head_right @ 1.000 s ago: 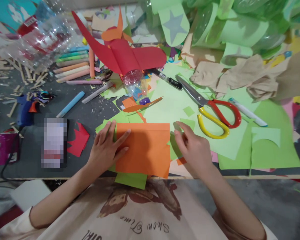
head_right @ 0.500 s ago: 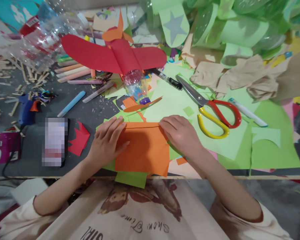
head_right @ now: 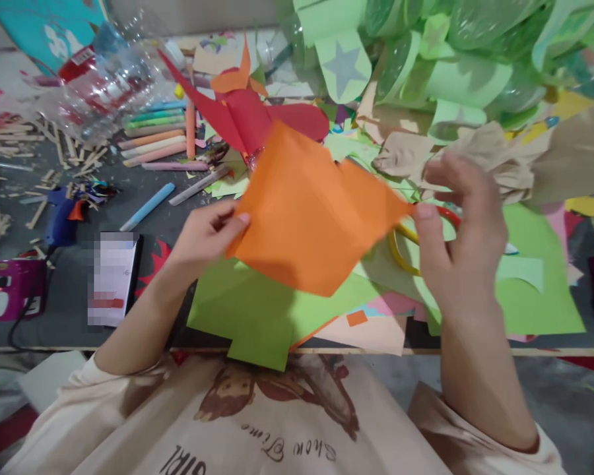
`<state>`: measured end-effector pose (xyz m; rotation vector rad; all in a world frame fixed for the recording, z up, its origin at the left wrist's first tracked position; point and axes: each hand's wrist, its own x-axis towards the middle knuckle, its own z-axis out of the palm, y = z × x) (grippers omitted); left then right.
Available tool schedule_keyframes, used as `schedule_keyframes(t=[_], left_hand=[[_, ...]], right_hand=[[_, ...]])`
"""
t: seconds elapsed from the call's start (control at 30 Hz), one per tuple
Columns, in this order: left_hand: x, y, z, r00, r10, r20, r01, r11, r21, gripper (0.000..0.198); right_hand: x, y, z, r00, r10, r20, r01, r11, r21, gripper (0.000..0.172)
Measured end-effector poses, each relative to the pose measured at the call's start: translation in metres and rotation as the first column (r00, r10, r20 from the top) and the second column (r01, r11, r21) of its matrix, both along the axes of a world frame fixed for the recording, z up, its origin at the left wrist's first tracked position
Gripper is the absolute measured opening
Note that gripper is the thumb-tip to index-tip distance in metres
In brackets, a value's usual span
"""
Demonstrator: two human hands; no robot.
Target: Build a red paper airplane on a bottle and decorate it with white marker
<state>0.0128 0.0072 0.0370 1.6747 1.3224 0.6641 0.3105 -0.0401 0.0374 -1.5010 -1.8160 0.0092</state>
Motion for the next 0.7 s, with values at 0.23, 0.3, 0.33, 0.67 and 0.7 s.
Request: schedule_keyframes(t=[0.23,0.3,0.33,0.67,0.7], left_hand=[[0.002,0.005,-0.026,0.822,0.295,0.487,-0.101,0.917,-0.385,0.025],[0.005,0.001,-0.029,0.792,0.315,0.522,-0.083,0.904,-0.420,0.027],[0.007,0.000,-0.030,0.782,0.320,0.534,-0.073,0.899,-0.433,0.027],[0.001,-0.001,-0.033,0.792,0.265,0.550,-0.017,0.910,-0.413,0.032],[0.000,-0.001,-0.033,0.801,0.256,0.542,-0.007,0.908,-0.419,0.033]], right_hand=[[0.040,-0.024,-0.022,0.891,-0.161,0.425,0.392,0.746,-0.539,0.060],[0.042,-0.025,-0.026,0.885,-0.105,0.454,0.359,0.776,-0.519,0.059],[0.042,-0.023,-0.027,0.879,-0.080,0.470,0.342,0.793,-0.504,0.060],[0.015,0.004,-0.011,0.899,-0.277,0.339,0.438,0.579,-0.688,0.042],[0.012,0.002,-0.010,0.916,-0.345,0.204,0.382,0.593,-0.709,0.041]])
